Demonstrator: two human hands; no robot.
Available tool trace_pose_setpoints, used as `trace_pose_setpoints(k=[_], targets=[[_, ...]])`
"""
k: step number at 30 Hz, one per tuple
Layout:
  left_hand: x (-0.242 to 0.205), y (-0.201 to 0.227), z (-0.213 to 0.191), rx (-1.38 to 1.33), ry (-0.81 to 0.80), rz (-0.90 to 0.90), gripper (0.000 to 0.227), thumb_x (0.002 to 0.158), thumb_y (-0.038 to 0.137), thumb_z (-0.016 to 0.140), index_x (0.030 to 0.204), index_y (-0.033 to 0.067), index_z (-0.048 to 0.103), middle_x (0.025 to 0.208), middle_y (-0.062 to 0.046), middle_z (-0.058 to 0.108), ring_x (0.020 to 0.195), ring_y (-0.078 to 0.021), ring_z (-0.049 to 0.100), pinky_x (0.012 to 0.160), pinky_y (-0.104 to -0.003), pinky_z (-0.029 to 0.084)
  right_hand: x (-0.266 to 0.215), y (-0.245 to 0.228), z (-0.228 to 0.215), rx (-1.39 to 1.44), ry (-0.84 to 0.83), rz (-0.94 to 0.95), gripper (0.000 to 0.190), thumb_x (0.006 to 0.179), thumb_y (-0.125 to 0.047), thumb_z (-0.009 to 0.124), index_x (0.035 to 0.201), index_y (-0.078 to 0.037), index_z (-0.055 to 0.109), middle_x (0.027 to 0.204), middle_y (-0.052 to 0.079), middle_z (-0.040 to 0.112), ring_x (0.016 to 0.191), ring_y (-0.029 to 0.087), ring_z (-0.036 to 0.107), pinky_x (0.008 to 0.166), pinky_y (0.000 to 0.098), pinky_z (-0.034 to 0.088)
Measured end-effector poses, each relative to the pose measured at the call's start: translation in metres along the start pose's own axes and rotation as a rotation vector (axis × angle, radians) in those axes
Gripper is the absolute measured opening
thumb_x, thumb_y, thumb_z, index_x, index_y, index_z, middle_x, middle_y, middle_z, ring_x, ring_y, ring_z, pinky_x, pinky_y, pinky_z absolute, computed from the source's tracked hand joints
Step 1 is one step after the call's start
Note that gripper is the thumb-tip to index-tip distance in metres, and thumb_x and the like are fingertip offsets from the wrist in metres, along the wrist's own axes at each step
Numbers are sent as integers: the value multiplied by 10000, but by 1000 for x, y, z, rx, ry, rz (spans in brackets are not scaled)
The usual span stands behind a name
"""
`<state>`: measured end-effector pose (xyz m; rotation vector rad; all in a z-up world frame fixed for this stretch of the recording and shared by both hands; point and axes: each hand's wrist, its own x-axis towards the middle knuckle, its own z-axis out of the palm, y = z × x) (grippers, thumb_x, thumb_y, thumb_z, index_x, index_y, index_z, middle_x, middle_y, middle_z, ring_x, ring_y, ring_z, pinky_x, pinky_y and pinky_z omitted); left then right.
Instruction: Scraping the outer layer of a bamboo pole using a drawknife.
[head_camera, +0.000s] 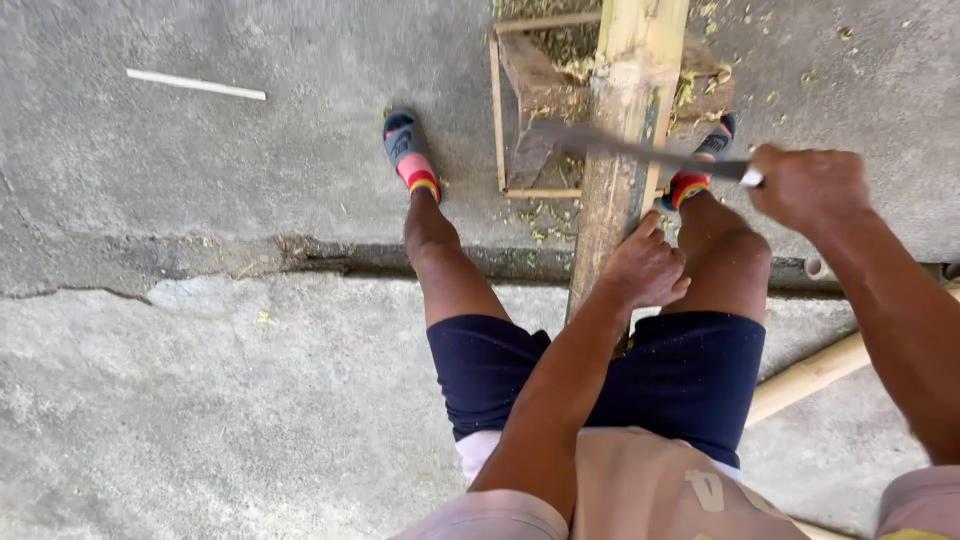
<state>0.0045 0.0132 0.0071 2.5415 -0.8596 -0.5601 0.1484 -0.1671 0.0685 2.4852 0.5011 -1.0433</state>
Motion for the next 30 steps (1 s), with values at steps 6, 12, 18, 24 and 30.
trace_pose_setpoints(k=[6,12,18,24,30], targets=[[1,-1,-10,21,-19,-7,515,944,536,480,795,121,747,744,-94,749,870,-235,705,1183,-462,232,1,-7,-1,3,107,-42,272,961,-373,666,1076,-130,708,803,128,759,806,323,764,719,491,577],[-1,-3,-21,-27,-82,-2,523,973,528,462,812,118,742,771,-94,748,882,-240,709,1202,-476,229,5,-13,4,33,97,28,393,929,-438,703,1143,-108,684,799,141,771,773,312,769,732,472,568],[2,1,10,1,54,14,511,947,527,481,784,124,747,732,-96,737,820,-253,713,1188,-497,247,19,19,27,164,244,180,388,1100,-435,647,1119,-53,706,804,199,764,811,369,757,759,505,568],[5,0,4,26,56,1,510,924,547,480,793,137,755,729,-92,726,837,-252,710,1191,-489,232,50,45,61,185,298,161,315,1019,-433,690,1126,-138,718,868,169,773,831,360,755,760,511,578],[5,3,7,49,-32,-8,532,959,550,445,811,137,747,723,-75,723,857,-205,695,1175,-468,210,20,18,47,25,129,-63,349,916,-452,709,1171,-214,710,930,113,785,858,333,766,743,480,601]])
